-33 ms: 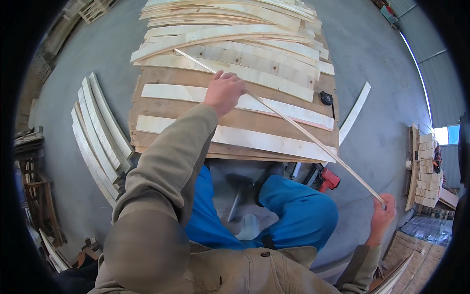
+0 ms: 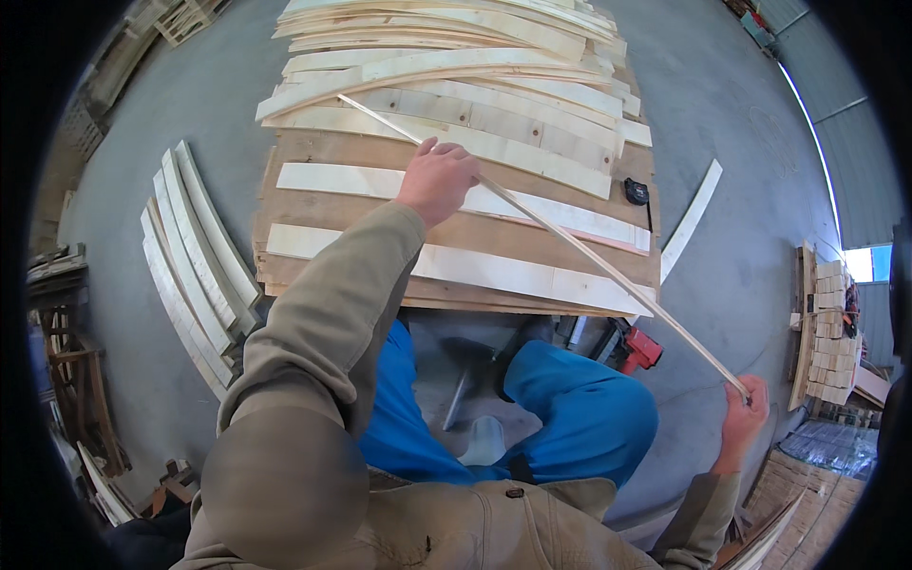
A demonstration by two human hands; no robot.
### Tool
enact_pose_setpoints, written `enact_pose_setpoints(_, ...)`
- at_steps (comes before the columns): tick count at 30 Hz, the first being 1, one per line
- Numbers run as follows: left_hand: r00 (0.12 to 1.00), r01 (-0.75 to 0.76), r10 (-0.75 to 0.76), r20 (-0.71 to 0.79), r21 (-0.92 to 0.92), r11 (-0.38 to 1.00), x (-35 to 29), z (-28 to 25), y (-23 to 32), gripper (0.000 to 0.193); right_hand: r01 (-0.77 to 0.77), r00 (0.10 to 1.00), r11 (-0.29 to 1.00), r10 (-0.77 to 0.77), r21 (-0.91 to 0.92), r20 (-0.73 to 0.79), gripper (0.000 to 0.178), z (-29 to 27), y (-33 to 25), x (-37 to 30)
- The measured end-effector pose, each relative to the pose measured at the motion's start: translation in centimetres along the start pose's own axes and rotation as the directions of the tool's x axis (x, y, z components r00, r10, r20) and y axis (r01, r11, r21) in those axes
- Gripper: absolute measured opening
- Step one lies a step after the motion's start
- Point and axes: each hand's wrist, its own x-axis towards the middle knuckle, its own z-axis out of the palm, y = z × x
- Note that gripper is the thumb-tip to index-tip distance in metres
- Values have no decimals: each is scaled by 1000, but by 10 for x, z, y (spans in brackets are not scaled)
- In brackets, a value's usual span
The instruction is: The person repeatedly picks up thin wooden planks from a pile, inspects them, and places them in a neat stack on a workbench. The person handles each plank one at a time, aligning them carefully before adding them to the growing stack.
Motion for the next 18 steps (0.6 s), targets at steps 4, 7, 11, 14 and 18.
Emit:
enact_pose_setpoints(4,993,-33,43,108,-94,995,-8,-15,4,8,-400,915,848,390,347,102,23,30,61,7)
enact_pose_setpoints(7,952,55,-11,305,-137,989,-28,-20,7,14,-410,905,736,400,538,143,31,65,92,18)
enact_pose_setpoints(11,841,279,-155,518,-170,945,-60,-10,8,24,-574,806,526,498,628,319,38,130,113,34)
enact_pose_setpoints(14,746,401,-237,622,-136,906,-80,4,0,28,-651,753,474,503,593,425,40,178,126,44)
enact_pose_setpoints(18,684,442,-269,678,-92,892,-100,26,-17,30,-695,713,428,511,578,480,44,234,141,54)
